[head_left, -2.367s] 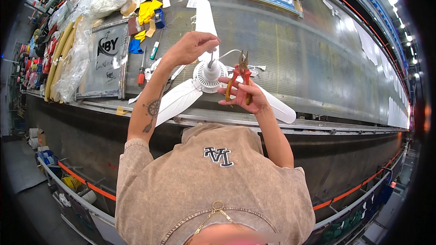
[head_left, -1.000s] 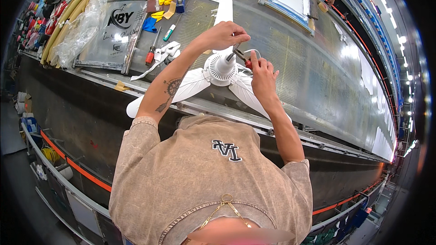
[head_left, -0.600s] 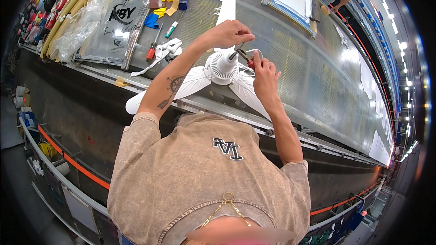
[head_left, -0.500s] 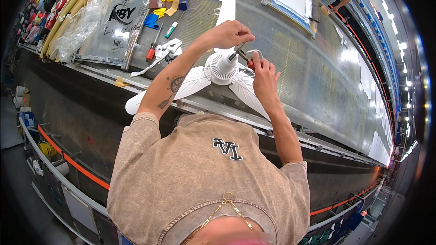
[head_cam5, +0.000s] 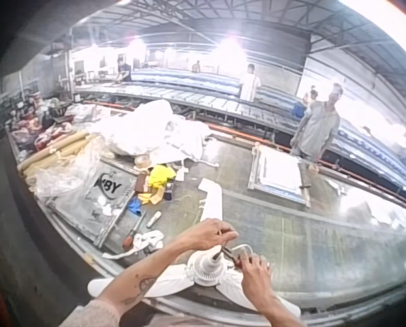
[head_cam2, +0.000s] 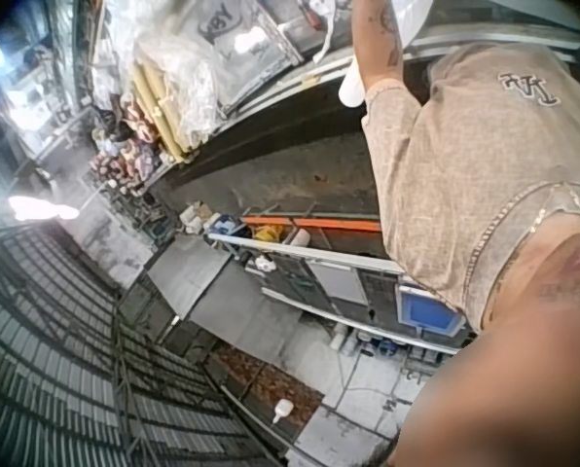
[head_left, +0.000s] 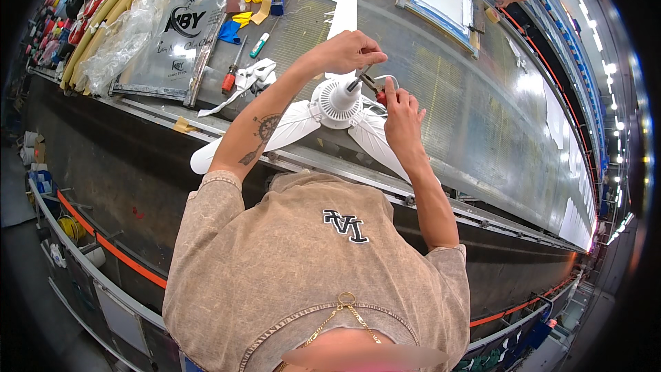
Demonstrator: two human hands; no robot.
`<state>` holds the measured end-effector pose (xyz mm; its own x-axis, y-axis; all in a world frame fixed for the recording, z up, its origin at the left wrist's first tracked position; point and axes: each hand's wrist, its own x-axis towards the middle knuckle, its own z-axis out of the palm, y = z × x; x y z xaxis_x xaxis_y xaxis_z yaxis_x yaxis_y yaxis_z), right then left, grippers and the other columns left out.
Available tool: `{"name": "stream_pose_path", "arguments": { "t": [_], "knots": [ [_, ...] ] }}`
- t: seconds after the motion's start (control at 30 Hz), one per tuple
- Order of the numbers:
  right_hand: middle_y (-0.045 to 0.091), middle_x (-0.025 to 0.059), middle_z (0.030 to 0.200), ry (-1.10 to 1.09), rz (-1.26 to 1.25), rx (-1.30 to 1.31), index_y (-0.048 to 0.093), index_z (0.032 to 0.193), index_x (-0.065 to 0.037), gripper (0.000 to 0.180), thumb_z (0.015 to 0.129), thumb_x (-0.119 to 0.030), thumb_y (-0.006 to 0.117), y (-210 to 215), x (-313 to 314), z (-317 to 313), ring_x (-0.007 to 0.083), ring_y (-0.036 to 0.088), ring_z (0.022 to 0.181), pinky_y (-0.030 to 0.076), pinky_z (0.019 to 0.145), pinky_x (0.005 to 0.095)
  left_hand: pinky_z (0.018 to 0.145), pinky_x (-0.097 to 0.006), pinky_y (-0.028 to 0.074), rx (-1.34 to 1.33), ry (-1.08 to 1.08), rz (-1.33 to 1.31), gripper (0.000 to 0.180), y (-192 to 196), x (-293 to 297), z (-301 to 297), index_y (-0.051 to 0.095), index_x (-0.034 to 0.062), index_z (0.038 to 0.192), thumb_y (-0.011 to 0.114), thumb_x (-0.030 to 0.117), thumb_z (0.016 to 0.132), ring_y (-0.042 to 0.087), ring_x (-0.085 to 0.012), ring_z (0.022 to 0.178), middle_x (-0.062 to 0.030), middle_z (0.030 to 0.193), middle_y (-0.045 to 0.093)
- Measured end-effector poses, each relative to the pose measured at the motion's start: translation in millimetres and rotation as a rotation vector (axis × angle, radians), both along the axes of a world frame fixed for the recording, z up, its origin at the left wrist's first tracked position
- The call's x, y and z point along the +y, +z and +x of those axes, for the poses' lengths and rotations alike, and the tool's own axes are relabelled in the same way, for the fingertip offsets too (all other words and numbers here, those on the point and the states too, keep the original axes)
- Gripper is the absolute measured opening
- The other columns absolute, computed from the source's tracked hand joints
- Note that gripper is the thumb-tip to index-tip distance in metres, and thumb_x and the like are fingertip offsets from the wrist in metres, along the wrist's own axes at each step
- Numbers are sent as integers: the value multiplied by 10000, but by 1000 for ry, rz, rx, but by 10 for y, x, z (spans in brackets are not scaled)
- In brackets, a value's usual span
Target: The person assembles a white ceiling fan by attaching the power cord and securing the blades to the motor housing. They use pliers to tighten the cord and a wrench to fasten the blade screws, then place the completed fan on the conveyor.
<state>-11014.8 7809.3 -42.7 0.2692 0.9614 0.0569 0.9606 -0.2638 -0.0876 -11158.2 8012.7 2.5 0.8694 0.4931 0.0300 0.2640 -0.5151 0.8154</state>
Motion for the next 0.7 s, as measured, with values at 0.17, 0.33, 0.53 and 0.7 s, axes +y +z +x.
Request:
{"name": "stream_pose_path", "arguments": {
  "t": [0.17, 0.33, 0.53, 0.7],
  "knots": [
    [568, 151, 1333, 1, -2, 6, 430, 1574, -145, 617, 987, -73, 606, 6, 5, -4, 442, 563, 1261, 427, 984, 813, 740, -360, 544, -34, 3, 8, 400, -6, -13, -3, 770, 39, 1181, 656, 390, 1028, 700, -198, 793, -126, 887, 762],
    [580, 153, 1305, -2, -10, 2, 426, 1575, -147, 617, 989, -76, 606, 30, 8, -16, 437, 586, 1232, 431, 989, 804, 738, -360, 544, -16, 4, -11, 400, 13, -15, -7, 768, 31, 1181, 660, 383, 1026, 698, -196, 785, -129, 886, 763],
    [599, 141, 1245, 3, 17, -35, 461, 1546, -159, 584, 986, -77, 604, -2, 4, -3, 418, 621, 1138, 467, 928, 759, 729, -361, 540, -57, 6, -6, 405, -23, -15, 6, 772, 31, 1151, 652, 398, 1029, 686, -205, 762, -128, 854, 748],
    [610, 150, 1208, 30, 32, 37, 501, 1512, -169, 576, 958, -53, 607, -106, 30, 153, 411, 629, 1041, 489, 896, 654, 764, -356, 549, -304, 62, -226, 390, -371, 10, -66, 727, 29, 1230, 626, 355, 1040, 697, -221, 803, -119, 938, 750]
  ]
}}
